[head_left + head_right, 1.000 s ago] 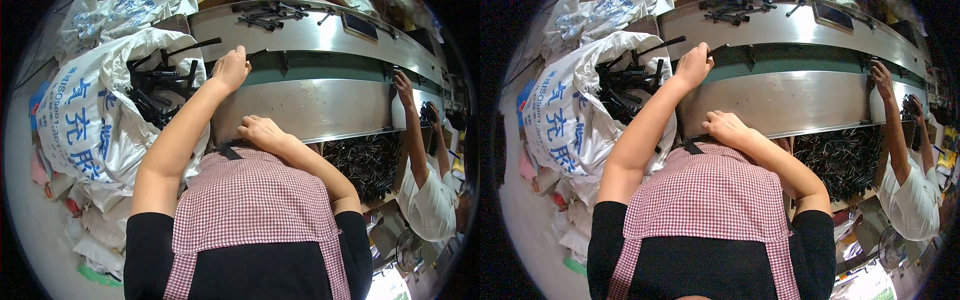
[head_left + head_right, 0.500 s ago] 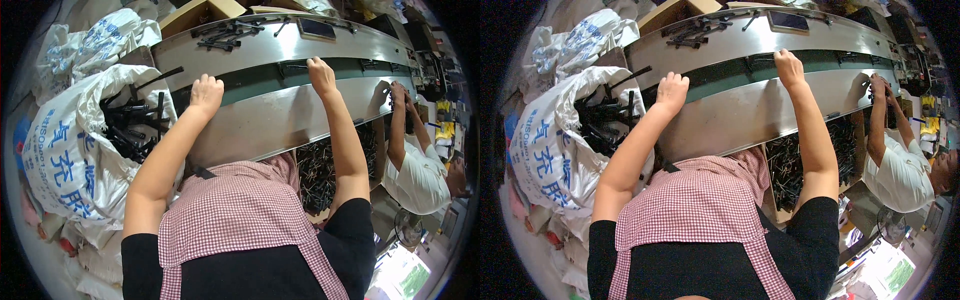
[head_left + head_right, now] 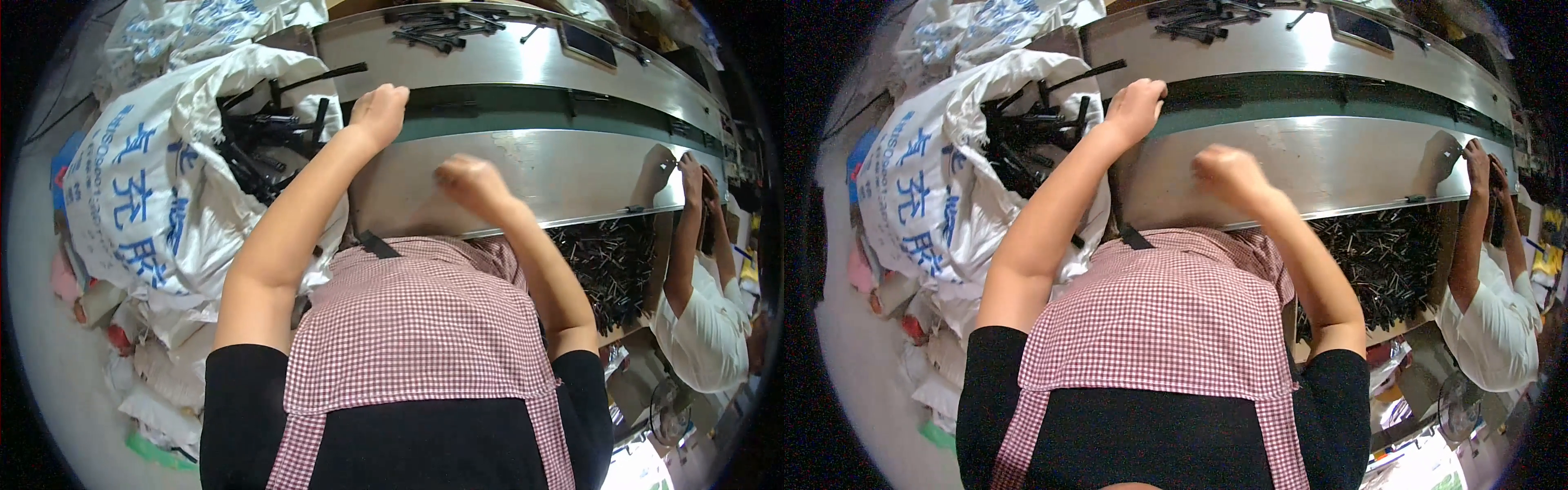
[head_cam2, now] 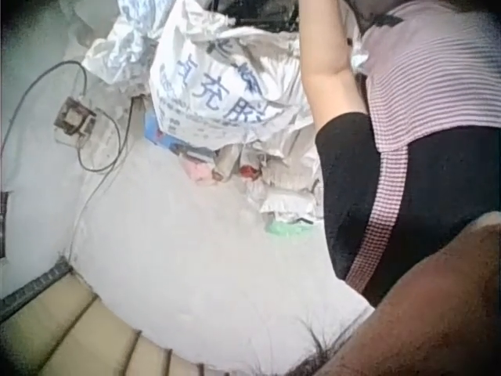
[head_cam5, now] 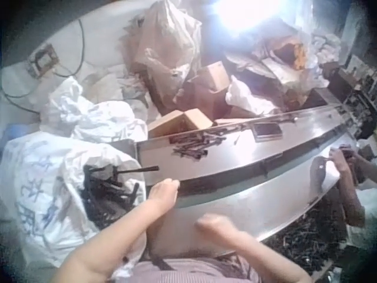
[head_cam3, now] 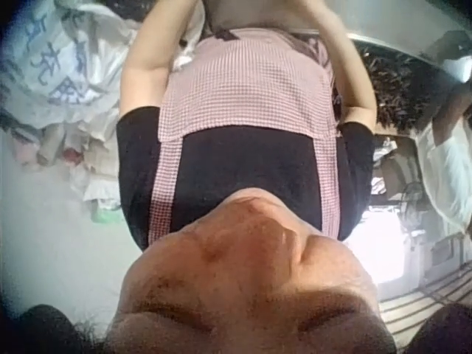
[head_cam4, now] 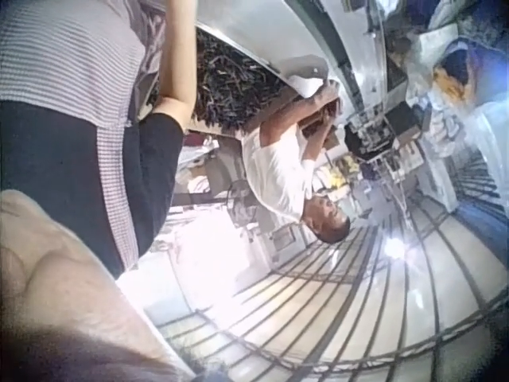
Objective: The person sorts small black plastic components by hand, transferring them from a large floppy plastic bag into a metal tray.
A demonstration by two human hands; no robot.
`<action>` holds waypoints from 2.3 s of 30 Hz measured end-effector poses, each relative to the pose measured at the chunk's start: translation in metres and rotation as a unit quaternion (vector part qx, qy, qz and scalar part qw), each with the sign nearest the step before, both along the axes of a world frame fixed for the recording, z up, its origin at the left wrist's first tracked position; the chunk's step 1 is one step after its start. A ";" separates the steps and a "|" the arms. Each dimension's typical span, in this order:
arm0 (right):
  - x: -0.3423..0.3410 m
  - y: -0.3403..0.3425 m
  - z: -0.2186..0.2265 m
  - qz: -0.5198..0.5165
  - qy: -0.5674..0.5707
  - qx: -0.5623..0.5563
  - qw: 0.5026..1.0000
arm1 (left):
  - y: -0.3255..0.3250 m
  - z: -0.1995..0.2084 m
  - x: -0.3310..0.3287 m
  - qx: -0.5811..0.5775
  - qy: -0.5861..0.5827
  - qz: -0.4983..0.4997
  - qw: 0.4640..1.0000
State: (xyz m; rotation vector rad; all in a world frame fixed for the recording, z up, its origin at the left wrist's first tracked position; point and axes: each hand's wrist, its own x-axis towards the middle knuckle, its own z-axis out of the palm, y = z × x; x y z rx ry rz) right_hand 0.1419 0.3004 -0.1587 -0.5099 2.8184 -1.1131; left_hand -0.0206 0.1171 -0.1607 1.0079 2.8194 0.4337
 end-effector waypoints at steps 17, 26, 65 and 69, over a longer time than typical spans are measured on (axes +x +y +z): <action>0.024 -0.090 0.007 0.166 -0.097 0.065 0.979 | -0.084 0.112 0.044 0.057 -0.034 0.028 0.997; 0.020 -0.106 0.008 0.193 -0.054 0.106 0.974 | -0.121 0.130 0.086 0.090 -0.072 0.082 0.990; -0.018 0.189 -0.009 -0.384 -0.017 -0.084 0.919 | -0.112 0.123 0.094 0.077 -0.115 0.136 0.981; 0.009 0.112 0.020 -0.200 -0.027 0.097 0.975 | -0.109 0.120 0.072 0.091 -0.078 0.119 0.986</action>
